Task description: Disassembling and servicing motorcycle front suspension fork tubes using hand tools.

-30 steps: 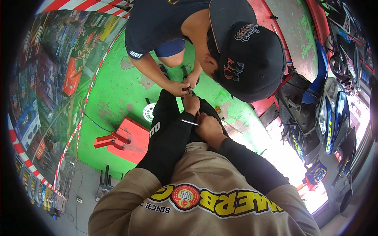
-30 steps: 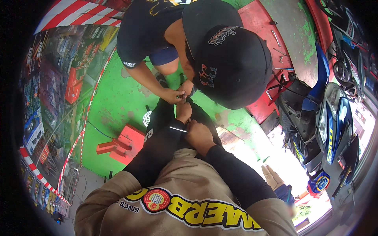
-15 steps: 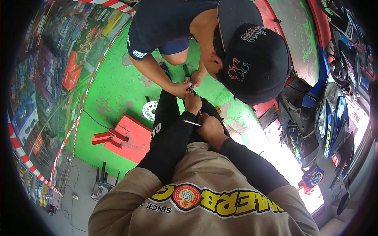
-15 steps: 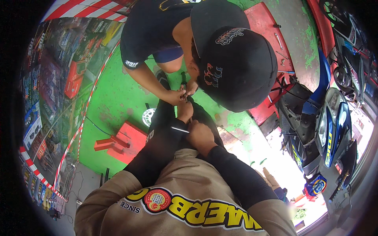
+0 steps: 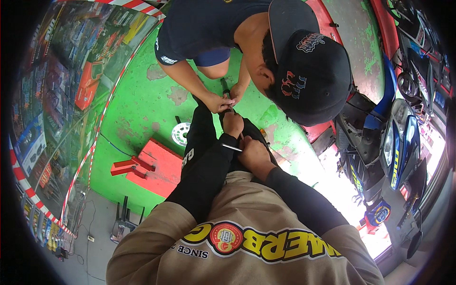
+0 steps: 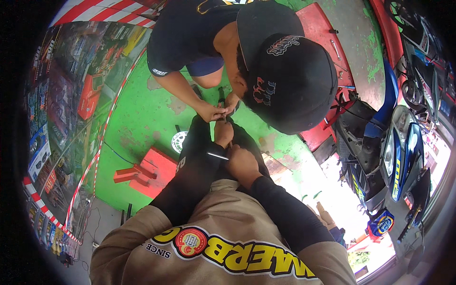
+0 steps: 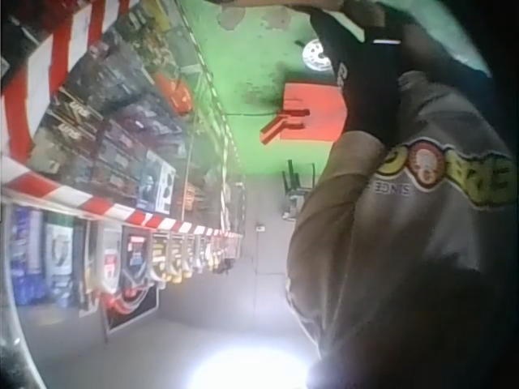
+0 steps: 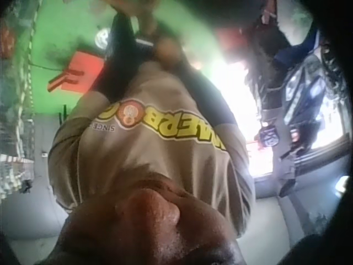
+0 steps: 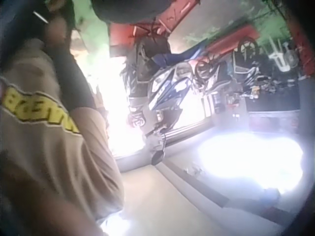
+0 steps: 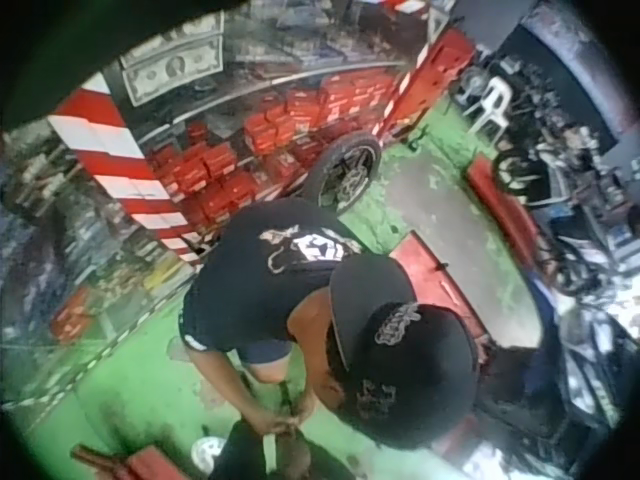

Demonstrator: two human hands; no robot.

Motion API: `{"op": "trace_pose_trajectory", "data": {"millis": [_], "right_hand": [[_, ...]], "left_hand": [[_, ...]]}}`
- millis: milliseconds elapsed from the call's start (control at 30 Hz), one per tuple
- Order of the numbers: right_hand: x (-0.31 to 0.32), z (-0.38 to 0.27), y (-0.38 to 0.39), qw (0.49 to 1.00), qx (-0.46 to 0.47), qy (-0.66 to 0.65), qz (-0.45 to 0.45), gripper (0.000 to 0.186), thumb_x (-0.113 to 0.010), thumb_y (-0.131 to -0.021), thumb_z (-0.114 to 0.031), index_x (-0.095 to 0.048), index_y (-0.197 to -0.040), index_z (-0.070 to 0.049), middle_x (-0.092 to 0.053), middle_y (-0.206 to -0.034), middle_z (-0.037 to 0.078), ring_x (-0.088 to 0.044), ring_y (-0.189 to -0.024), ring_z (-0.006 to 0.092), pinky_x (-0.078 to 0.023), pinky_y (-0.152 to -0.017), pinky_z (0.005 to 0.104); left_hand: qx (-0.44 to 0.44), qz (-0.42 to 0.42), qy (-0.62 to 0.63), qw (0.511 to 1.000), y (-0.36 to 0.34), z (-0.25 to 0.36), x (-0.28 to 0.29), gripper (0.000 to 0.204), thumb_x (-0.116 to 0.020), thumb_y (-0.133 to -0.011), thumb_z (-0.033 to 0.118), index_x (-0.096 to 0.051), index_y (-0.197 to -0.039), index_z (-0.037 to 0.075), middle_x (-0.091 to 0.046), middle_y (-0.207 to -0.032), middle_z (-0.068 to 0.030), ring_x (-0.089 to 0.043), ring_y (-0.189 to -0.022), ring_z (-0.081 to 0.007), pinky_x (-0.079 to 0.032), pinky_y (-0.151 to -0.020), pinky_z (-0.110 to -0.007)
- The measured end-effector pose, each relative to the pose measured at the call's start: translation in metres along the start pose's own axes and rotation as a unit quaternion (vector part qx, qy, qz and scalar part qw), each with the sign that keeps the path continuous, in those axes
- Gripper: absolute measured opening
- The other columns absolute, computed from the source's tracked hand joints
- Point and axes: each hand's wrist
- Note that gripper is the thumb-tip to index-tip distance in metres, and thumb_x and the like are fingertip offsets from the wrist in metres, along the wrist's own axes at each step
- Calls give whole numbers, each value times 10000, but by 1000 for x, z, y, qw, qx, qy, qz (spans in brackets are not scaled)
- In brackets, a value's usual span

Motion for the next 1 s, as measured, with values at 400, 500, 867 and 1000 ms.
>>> {"op": "trace_pose_trajectory", "data": {"millis": [400,500,867,1000], "right_hand": [[-1,12,-5,1000,-29,6,-1,236,-554,-915,-225,-609,-912,4,-674,-820,270,-674,-822,444,-527,-770,534],[1,4,-2,1000,-7,5,-8,237,-561,-912,-225,-608,-920,6,-674,-822,271,-672,-821,446,-523,-766,535],[3,8,-4,1000,-9,-3,-9,253,-552,-930,-235,-610,-931,12,-673,-828,274,-669,-828,446,-515,-772,541],[6,2,-3,1000,-4,2,-19,259,-546,-934,-239,-609,-933,12,-672,-834,278,-667,-837,449,-512,-776,545]], "left_hand": [[28,-41,15,999,2,11,-11,241,-588,-840,133,-676,-675,-19,-656,-666,-188,-689,-683,-387,-561,-637,-454],[-34,-44,-43,998,-6,-23,-22,230,-601,-833,145,-662,-691,-25,-653,-700,-212,-677,-716,-416,-553,-654,-478],[-88,-21,-50,995,-4,-11,-16,271,-603,-843,163,-630,-653,-27,-652,-753,-245,-678,-742,-406,-548,-667,-482],[-58,-44,-93,993,-4,-14,-15,274,-604,-850,178,-633,-668,-24,-654,-716,-244,-680,-735,-412,-550,-665,-491]]}}
Point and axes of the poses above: each hand's wrist, its own y-axis away from the middle knuckle, its own x-axis out of the back of the hand, z = x × y
